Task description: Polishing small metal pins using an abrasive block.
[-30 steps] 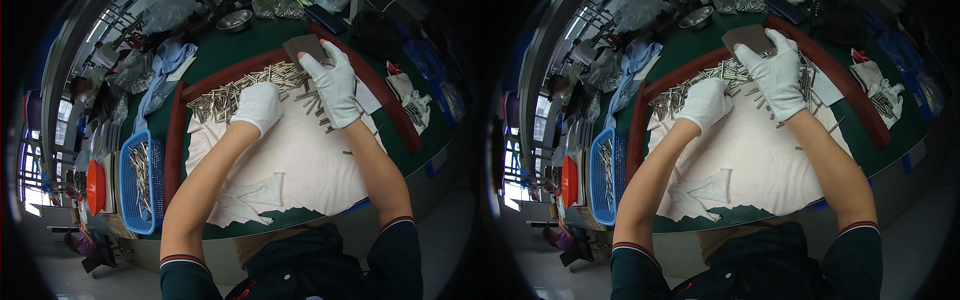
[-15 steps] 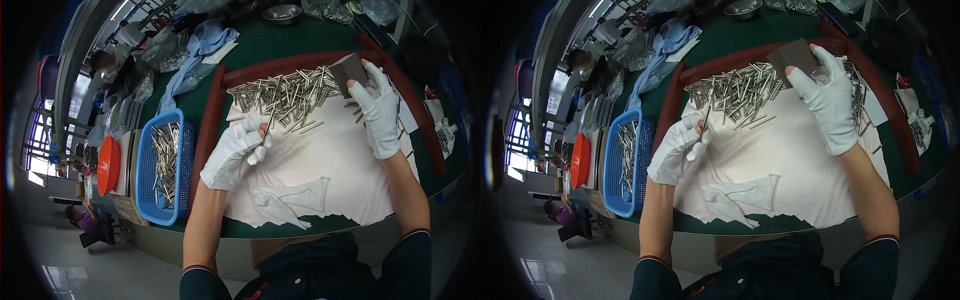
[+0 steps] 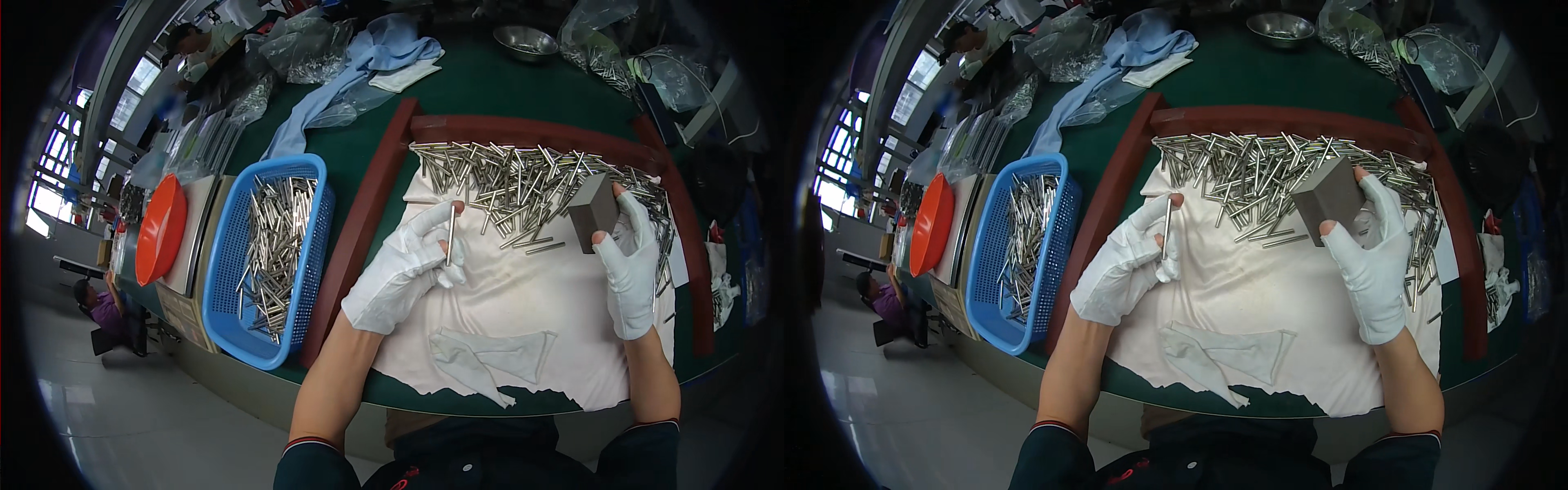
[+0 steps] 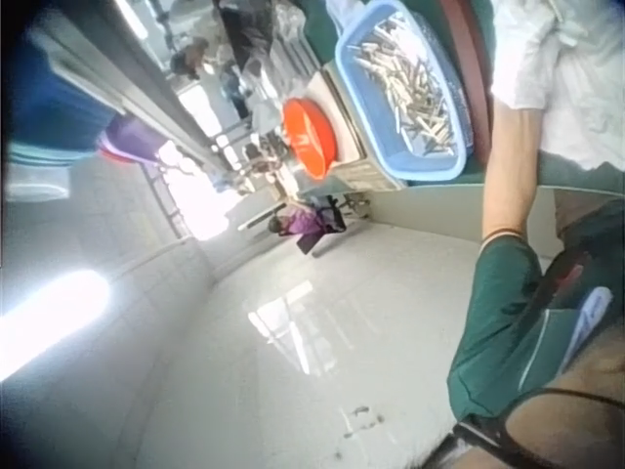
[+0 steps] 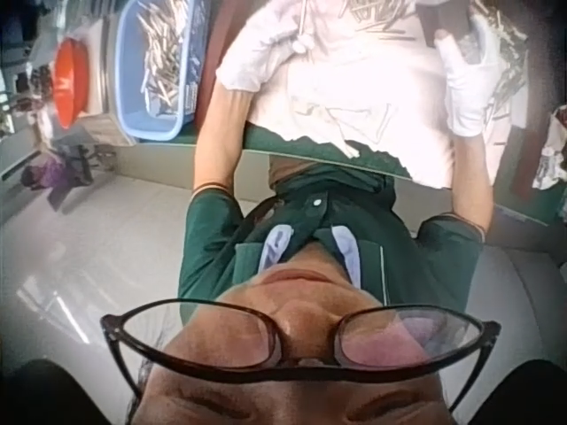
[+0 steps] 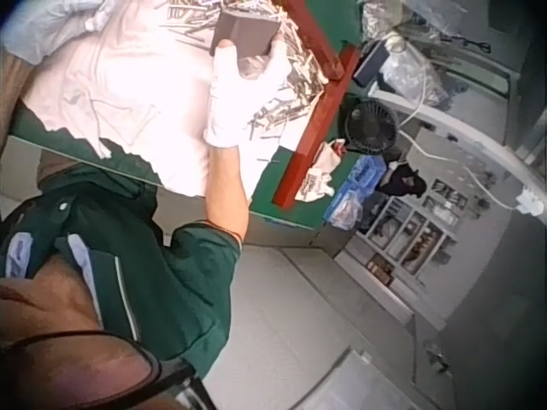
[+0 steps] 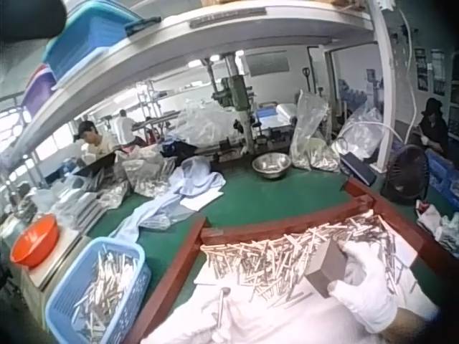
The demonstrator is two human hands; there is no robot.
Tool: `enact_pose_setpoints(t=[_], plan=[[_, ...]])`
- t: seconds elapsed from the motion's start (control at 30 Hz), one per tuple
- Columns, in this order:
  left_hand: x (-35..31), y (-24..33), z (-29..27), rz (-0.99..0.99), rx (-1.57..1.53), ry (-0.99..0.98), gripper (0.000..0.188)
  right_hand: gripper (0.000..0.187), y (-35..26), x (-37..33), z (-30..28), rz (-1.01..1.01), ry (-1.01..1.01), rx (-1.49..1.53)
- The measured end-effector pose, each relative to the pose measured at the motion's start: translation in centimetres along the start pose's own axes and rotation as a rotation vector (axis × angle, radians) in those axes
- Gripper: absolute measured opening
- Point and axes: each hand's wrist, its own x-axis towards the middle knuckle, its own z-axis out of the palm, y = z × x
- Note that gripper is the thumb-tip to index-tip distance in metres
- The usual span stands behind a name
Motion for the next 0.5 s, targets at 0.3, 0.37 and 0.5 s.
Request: enact_pose_setpoints(t=[0.3, 0.37, 0.5], plan=[[-0.25, -0.05, 0.48, -0.057, -0.007, -0.072, 0.056, 0.062, -0.65, 0.04, 0.26, 0.051, -0.01, 0.024], [-0.16, -0.22, 0.5, -0.056, 0.01, -0.049, 0.056, 0.062, -0.42, 0.03, 0.18, 0.041, -0.011, 0.007], [-0.13, -0.03, 0.86, -0.046, 0.115, -0.028, 0.055, 0.062, -0.29, 0.02, 0.16, 0.04, -0.005, 0.001]])
